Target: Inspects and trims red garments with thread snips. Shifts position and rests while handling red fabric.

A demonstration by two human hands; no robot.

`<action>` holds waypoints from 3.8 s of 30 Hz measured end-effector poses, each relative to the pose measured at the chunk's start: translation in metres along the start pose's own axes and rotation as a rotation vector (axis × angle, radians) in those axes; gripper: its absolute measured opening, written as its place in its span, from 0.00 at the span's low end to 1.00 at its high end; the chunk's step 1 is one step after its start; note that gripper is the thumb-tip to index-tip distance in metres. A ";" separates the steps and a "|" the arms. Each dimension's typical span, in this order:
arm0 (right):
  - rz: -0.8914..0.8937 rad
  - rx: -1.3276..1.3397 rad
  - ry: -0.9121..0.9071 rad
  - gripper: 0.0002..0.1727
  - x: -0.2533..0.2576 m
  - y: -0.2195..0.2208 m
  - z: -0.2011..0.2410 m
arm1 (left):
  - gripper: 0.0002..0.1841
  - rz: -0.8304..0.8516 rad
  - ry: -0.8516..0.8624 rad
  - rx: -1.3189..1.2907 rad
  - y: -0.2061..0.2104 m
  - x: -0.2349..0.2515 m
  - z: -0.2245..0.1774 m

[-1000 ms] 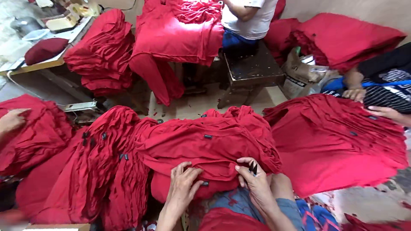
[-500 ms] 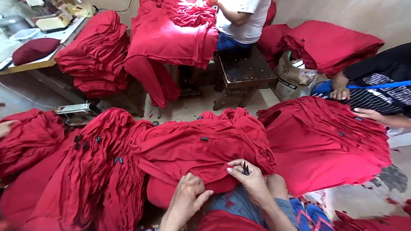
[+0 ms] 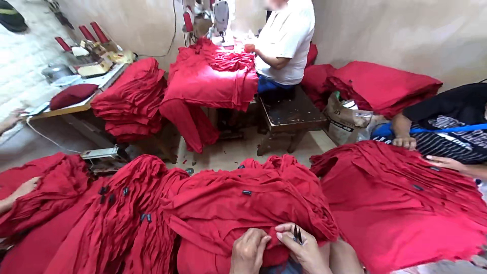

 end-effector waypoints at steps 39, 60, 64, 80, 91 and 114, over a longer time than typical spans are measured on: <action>0.066 -0.044 -0.188 0.12 -0.004 -0.002 0.005 | 0.07 -0.164 0.039 -0.169 0.008 -0.025 0.009; 0.089 -0.189 -0.247 0.11 -0.010 0.007 0.002 | 0.03 0.088 -0.513 -0.600 0.006 -0.027 0.025; 0.065 -0.651 -0.206 0.25 -0.008 0.000 0.006 | 0.03 0.088 -0.547 -0.607 0.011 -0.028 0.024; -0.045 -1.103 -0.903 0.11 -0.029 0.009 0.026 | 0.03 0.074 -0.515 -0.578 0.013 -0.030 0.026; 0.041 -0.860 -0.631 0.21 -0.021 0.002 0.031 | 0.07 0.458 -0.356 -0.577 -0.011 -0.031 0.012; 0.439 -0.954 -0.722 0.23 -0.009 0.018 -0.003 | 0.11 0.114 -0.280 0.436 -0.006 0.009 0.061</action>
Point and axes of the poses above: each hand's wrist, its own x-axis towards the middle knuckle, its own y-axis out of the palm, z = x × y, the point moved 5 cm from there along x, towards the middle knuckle, and after that the axes turned 3 degrees about y, right-handed, at the moved point
